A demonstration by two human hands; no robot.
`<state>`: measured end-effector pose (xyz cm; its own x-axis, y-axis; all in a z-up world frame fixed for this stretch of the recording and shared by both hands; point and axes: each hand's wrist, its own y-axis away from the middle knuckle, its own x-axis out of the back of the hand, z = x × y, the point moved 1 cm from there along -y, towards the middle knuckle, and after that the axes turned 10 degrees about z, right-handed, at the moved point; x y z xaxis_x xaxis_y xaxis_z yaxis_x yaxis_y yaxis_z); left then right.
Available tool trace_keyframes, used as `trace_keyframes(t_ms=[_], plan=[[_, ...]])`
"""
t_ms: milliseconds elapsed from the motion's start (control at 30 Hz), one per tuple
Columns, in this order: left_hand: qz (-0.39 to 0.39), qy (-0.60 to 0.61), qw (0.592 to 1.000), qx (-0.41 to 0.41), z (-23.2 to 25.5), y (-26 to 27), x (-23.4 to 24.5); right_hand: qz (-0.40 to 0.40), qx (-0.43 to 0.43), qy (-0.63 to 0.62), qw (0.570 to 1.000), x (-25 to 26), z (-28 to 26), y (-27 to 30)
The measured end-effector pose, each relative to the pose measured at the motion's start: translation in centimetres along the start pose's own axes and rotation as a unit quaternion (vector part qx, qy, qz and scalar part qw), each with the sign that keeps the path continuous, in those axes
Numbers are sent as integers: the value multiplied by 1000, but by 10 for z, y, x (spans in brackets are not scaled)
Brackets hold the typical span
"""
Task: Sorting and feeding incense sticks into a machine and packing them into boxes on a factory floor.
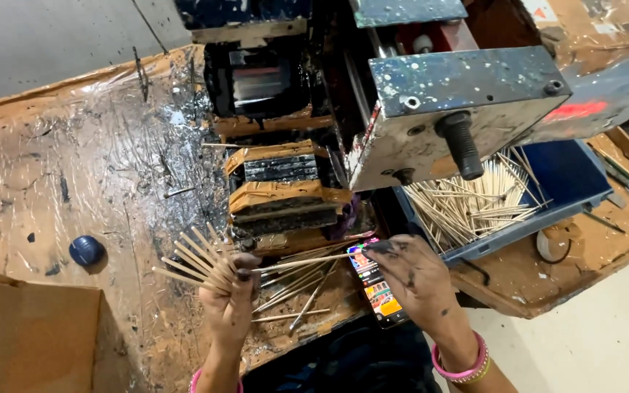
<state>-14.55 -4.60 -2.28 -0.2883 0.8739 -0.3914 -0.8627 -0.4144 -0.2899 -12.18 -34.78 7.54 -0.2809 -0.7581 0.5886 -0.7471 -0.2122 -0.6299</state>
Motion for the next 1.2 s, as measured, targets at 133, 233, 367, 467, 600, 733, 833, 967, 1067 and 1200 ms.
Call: trace_keyframes(t_ms=[133,233,367,467,600,733,833,967,1067,1200], plan=[[4,-71,996,-58,-3,2,10,-7,27,2,1000,-5,-6,-6],[-2,-62,995,-81,3,3,10,-22,16,11,1000,-8,-13,-7],[12,-68,995,-76,4,2,13,-13,27,-4,1000,-11,-17,-10],[17,-115,987,-109,9,1,15,-13,28,-13,999,-12,-18,-11],[14,-158,978,-136,20,-2,14,-12,8,-26,1000,-15,-19,-11],[-12,-167,977,-130,29,-5,14,-10,-20,-29,999,-18,-19,-10],[-8,-182,972,-146,30,-4,16,-5,-12,-45,999,-20,-15,-10],[-1,-188,977,-105,35,-7,15,-21,8,-12,1000,-20,-13,-11],[-23,-228,956,-184,50,-13,9,-4,15,-12,1000,-22,-9,-10],[-27,-275,936,-216,52,-16,8,-5,21,-22,1000,-23,-6,-10]])
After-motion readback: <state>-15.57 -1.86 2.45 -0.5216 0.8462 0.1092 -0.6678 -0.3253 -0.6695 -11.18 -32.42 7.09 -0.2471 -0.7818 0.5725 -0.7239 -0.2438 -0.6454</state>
